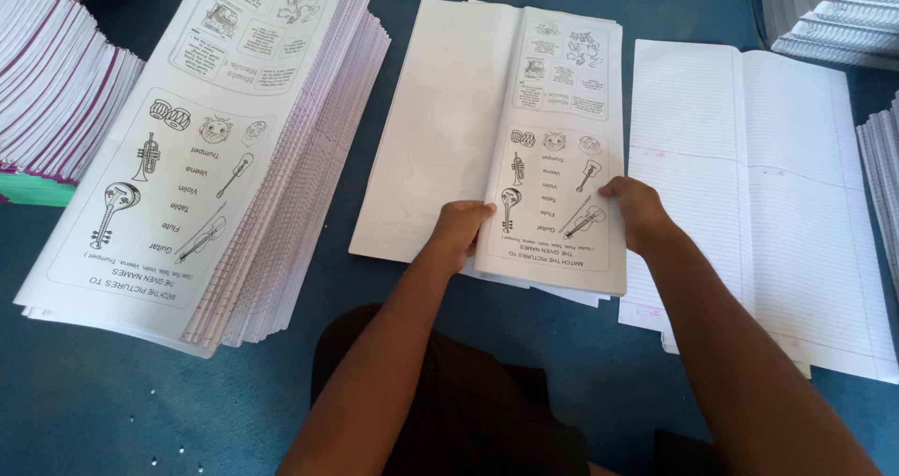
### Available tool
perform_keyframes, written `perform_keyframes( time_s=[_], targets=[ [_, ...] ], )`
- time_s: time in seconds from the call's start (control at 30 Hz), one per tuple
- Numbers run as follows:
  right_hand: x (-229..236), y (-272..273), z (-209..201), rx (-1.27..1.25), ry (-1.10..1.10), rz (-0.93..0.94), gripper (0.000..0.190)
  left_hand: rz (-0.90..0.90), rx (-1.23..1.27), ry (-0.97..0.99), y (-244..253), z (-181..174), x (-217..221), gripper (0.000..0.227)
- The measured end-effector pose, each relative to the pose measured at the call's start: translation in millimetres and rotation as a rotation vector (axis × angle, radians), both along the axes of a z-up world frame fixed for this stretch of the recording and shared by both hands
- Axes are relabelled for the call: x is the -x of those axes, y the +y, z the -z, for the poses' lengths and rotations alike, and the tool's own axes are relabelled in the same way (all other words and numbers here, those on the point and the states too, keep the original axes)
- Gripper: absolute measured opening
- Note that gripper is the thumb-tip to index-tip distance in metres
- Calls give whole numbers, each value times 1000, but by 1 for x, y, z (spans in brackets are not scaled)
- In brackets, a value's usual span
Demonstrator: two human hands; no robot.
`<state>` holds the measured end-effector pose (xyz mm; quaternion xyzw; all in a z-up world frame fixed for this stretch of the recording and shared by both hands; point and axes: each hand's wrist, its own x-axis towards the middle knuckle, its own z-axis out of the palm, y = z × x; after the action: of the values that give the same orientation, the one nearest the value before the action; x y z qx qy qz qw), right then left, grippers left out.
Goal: The person inserts printed sheets into lined notebook covers, folds the covers around the sheets, and places the assembled notebooks into a growing stack. The person repeats this process multiple times.
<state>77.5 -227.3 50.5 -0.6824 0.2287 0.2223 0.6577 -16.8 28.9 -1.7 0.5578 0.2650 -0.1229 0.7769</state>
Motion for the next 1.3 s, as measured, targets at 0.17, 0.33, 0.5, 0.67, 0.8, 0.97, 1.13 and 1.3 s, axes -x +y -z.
perform_keyframes(
  time_s=[0.17,0.33,0.5,0.67,0.8,0.97,1.13,1.3],
  targets=[
    [-2,-3,-15,248,-86,-173,48,19,206,13,-3,6,-8,40],
    [-1,-6,-26,112,-92,-111,55,-33,417,48,-1,4,-9,40],
    [-10,-9,-29,-91,56,13,56,-16,430,60,-2,-2,-4,40],
    [-16,-9,-34,-142,75,-49,54,58,428,45,-4,-15,3,41],
    [-12,-5,-44,-51,81,-132,49,116,301,73,-5,-24,8,42],
    [6,-7,-67,165,-103,-234,48,154,258,53,-8,-19,1,39],
    [25,-18,-83,127,-189,-232,49,102,272,-106,-13,-11,-35,40],
    [34,-40,-93,134,-246,-239,48,44,159,-125,-37,-28,-83,39]
  ],
)
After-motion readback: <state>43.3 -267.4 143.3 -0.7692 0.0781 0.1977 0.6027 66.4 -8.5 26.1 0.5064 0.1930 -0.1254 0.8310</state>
